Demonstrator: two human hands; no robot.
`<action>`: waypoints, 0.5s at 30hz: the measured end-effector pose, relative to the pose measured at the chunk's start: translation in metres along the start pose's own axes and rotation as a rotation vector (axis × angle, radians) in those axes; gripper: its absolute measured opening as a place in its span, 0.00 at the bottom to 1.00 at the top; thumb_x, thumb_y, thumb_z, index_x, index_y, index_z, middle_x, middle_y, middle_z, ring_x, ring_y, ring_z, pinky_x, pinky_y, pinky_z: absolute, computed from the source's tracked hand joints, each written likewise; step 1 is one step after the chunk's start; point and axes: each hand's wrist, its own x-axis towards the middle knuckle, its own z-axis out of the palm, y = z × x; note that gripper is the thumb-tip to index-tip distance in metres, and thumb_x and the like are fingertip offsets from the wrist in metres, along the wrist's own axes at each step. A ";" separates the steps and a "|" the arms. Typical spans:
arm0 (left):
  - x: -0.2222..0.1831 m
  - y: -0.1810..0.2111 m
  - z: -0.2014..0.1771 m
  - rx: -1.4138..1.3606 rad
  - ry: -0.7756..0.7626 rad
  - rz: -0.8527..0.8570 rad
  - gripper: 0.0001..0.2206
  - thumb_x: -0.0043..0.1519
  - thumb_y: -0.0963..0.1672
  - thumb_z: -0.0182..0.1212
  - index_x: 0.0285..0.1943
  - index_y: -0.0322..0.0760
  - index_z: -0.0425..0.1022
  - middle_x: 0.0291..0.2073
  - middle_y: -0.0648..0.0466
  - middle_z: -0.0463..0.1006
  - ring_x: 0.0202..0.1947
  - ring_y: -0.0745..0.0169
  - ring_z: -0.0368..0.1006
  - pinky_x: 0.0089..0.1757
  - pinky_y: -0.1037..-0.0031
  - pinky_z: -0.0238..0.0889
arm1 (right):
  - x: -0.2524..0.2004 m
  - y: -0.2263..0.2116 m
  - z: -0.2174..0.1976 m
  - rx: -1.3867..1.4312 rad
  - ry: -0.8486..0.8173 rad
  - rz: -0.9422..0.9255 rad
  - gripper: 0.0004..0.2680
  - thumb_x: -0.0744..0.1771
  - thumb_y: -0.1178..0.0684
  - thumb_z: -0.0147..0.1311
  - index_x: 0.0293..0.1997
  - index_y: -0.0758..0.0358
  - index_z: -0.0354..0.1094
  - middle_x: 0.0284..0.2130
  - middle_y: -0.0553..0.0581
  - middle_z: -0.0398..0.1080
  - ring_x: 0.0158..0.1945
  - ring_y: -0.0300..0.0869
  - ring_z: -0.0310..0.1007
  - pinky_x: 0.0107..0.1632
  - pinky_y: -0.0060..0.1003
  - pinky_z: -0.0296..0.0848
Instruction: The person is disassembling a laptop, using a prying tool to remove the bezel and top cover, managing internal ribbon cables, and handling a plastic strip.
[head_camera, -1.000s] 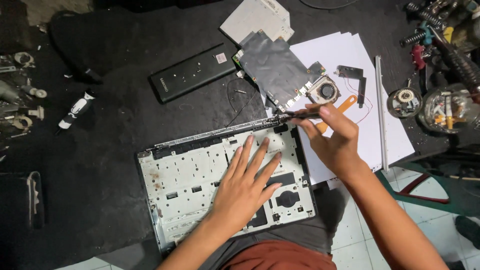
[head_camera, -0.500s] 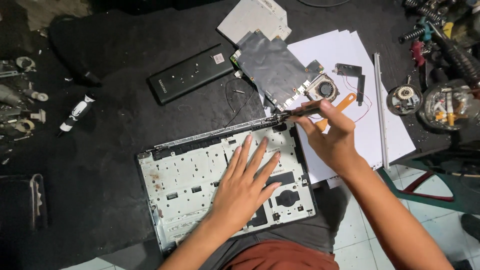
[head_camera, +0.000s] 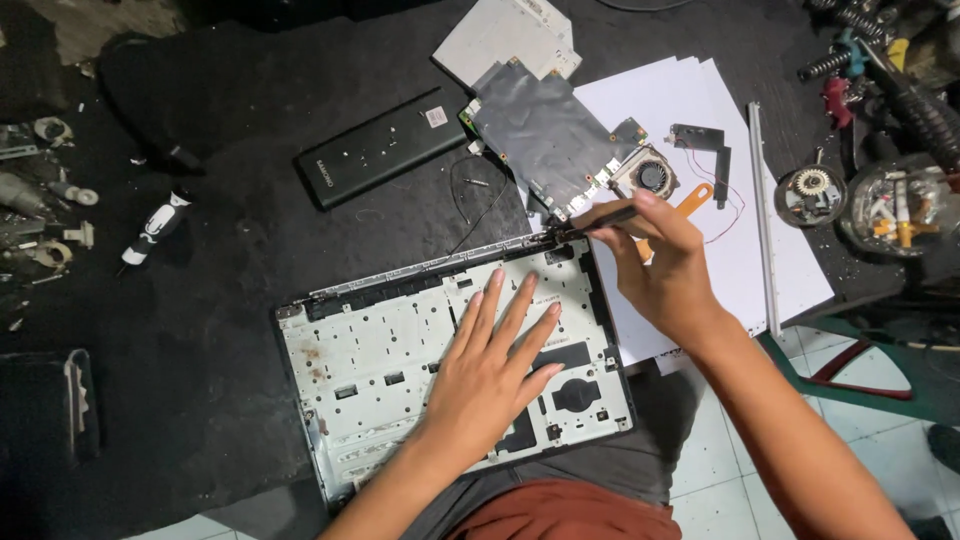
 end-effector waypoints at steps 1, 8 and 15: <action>0.001 0.000 0.000 0.002 0.005 0.002 0.32 0.70 0.55 0.55 0.80 0.45 0.53 0.78 0.45 0.50 0.78 0.37 0.41 0.72 0.53 0.43 | -0.003 0.002 0.003 -0.008 0.065 -0.025 0.30 0.70 0.75 0.50 0.75 0.53 0.36 0.49 0.75 0.67 0.50 0.57 0.78 0.55 0.47 0.82; 0.000 -0.001 0.001 0.043 0.004 0.009 0.33 0.70 0.56 0.56 0.80 0.46 0.51 0.79 0.46 0.49 0.78 0.37 0.42 0.72 0.54 0.44 | 0.013 -0.012 -0.008 -0.029 -0.026 0.017 0.33 0.71 0.75 0.49 0.79 0.47 0.29 0.58 0.75 0.67 0.58 0.57 0.76 0.61 0.48 0.78; 0.001 -0.001 0.001 0.045 0.020 0.005 0.32 0.70 0.56 0.56 0.79 0.46 0.54 0.78 0.46 0.51 0.78 0.38 0.43 0.72 0.54 0.44 | 0.001 -0.003 0.001 -0.028 0.124 -0.077 0.31 0.69 0.77 0.52 0.74 0.53 0.35 0.45 0.78 0.66 0.49 0.61 0.77 0.52 0.48 0.84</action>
